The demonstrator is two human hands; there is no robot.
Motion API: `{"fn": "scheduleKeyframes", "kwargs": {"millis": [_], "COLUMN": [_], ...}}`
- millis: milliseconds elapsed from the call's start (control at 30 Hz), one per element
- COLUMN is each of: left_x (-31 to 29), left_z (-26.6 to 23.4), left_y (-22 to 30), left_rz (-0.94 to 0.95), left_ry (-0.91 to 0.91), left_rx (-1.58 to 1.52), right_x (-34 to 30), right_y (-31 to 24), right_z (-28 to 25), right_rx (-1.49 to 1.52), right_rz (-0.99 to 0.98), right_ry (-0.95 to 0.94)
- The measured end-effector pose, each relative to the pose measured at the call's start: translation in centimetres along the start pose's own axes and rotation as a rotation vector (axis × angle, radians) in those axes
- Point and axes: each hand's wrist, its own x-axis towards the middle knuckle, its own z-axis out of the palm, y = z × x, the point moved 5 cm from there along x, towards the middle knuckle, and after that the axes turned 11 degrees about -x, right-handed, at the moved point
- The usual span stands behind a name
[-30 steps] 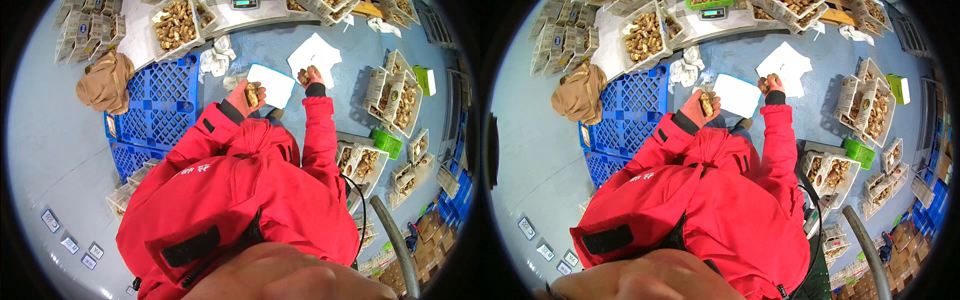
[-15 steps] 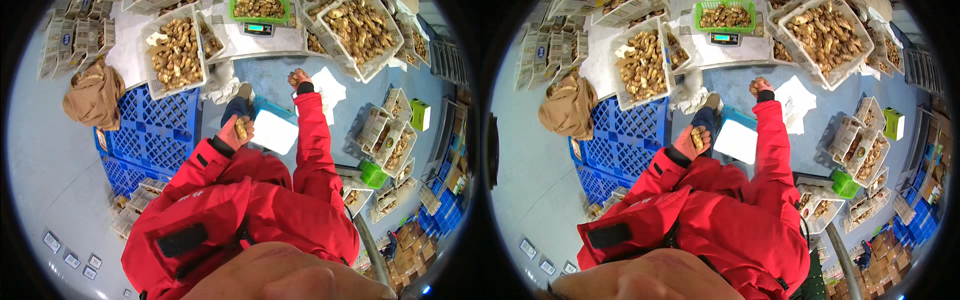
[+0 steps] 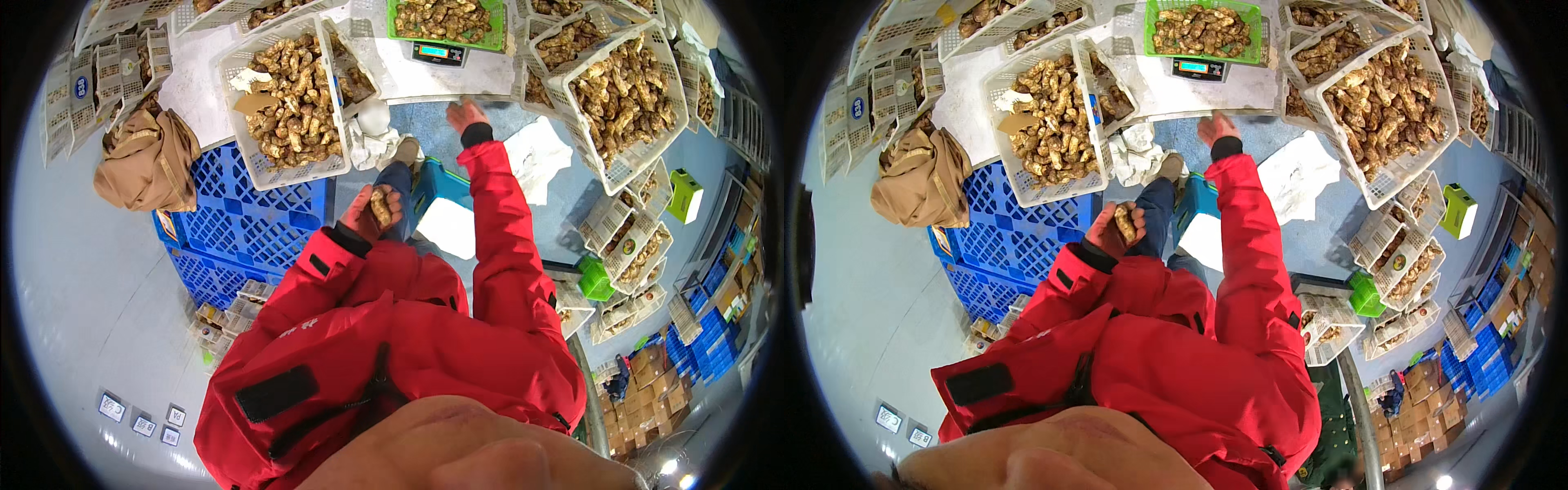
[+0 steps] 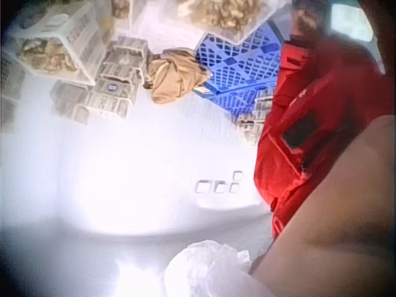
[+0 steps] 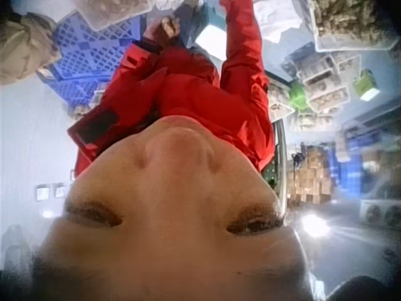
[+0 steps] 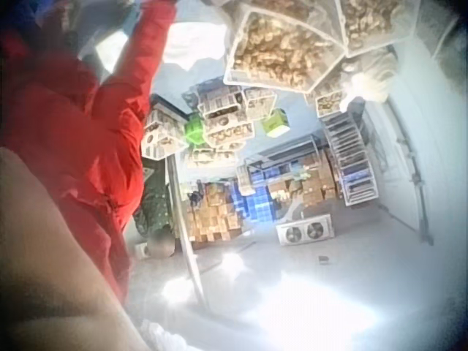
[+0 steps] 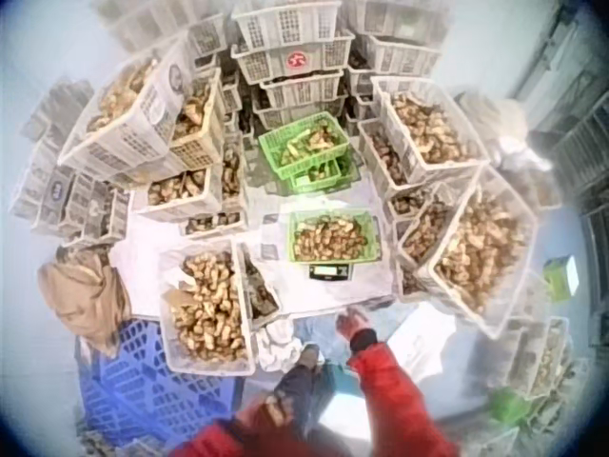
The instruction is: The person sorts small agricultural products by hand from one crate into a green plastic basket and then weighs them on a digital scale before moving more items among crates.
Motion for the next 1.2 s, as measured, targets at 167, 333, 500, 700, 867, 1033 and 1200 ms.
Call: {"fn": "scheduleKeyframes", "kwargs": {"millis": [167, 333, 500, 700, 867, 1033, 1200], "left_x": [1.9, 2.1, 1.7, 0.7, 0.1, -0.3, -0.6], "left_z": [1.3, 1.3, 1.1, 0.3, 0.4, 0.3, -0.4], "left_y": [-1.0, -2.1, -3.6, -6.2, -7.5, -8.0, -7.6], "left_rz": [-0.013, -0.012, -0.053, -0.078, -0.079, -0.096, -0.121], "left_ry": [0.036, 0.006, 0.006, -0.015, -0.037, -0.038, -0.024], "left_rx": [0.213, 0.287, 0.391, 0.442, 0.450, 0.418, 0.389], "right_x": [-5.9, -10.6, -10.9, -14.4, -16.4, -17.1, -17.5], "right_y": [7.8, 13.8, 13.9, 11.6, 11.3, 11.6, 11.2], "right_z": [-4.0, -3.4, -5.5, -8.1, -10.4, -10.7, -9.7], "right_rx": [-0.546, 0.157, 0.215, -0.005, 0.037, 0.076, -0.068], "right_rz": [-0.189, 0.221, 0.098, -0.010, -0.013, -0.012, -0.035], "right_ry": [-0.012, -0.048, -0.065, 0.101, 0.141, 0.117, 0.155]}}
